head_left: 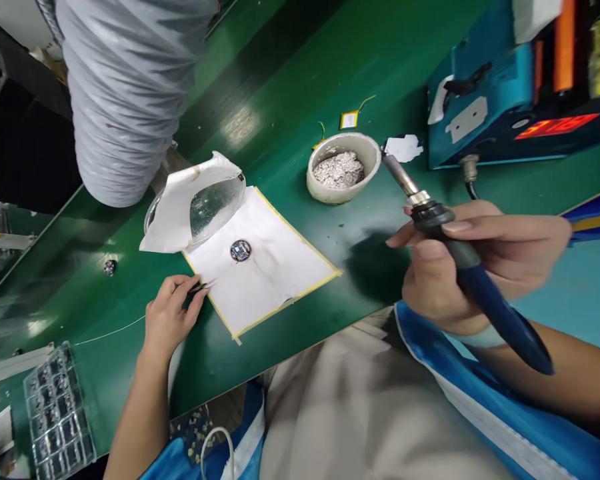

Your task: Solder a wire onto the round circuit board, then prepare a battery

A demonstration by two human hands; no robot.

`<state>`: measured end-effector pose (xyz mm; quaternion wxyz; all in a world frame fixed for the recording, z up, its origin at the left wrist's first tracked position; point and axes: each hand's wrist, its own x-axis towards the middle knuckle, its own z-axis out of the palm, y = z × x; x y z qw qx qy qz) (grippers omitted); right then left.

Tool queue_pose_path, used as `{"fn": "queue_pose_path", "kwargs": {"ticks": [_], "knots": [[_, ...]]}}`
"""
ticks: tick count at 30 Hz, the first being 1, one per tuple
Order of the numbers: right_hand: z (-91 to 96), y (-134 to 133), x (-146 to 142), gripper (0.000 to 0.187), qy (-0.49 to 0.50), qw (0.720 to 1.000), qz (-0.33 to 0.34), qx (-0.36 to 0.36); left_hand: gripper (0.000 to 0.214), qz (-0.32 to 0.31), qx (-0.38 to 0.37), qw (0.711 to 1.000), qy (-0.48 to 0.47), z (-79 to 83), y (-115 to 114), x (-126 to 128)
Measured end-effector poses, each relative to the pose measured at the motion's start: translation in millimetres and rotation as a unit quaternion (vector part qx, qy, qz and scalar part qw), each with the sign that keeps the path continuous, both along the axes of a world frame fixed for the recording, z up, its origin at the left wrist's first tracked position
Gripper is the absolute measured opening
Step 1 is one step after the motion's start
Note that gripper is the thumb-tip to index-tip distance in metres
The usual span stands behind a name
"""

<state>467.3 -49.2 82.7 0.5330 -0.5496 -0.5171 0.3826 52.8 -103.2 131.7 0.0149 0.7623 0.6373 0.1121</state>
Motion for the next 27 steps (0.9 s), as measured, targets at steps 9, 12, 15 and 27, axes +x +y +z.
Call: {"fn": "queue_pose_path", "kwargs": {"ticks": [9, 12, 15, 27], "knots": [[42.3, 3.8, -19.4, 0.030, -0.052, 0.996, 0.015, 0.067, 0.018, -0.092, 0.004, 0.992, 0.091, -11.4, 10.3, 1.2], [57.7, 5.8, -44.6, 0.020, -0.058, 0.993, 0.088, 0.046, 0.014, -0.140, 0.026, 0.983, 0.114, -4.7, 22.9, 13.2], [54.8, 7.0, -73.0, 0.018, -0.043, 0.986, 0.155, 0.047, 0.011, -0.153, 0.087, 0.981, 0.079, -8.8, 30.1, 30.4], [11.8, 8.1, -93.8, 0.023, -0.052, 0.977, 0.178, 0.106, 0.035, -0.173, 0.169, 0.969, -0.048, -49.1, 37.3, 43.1]]}}
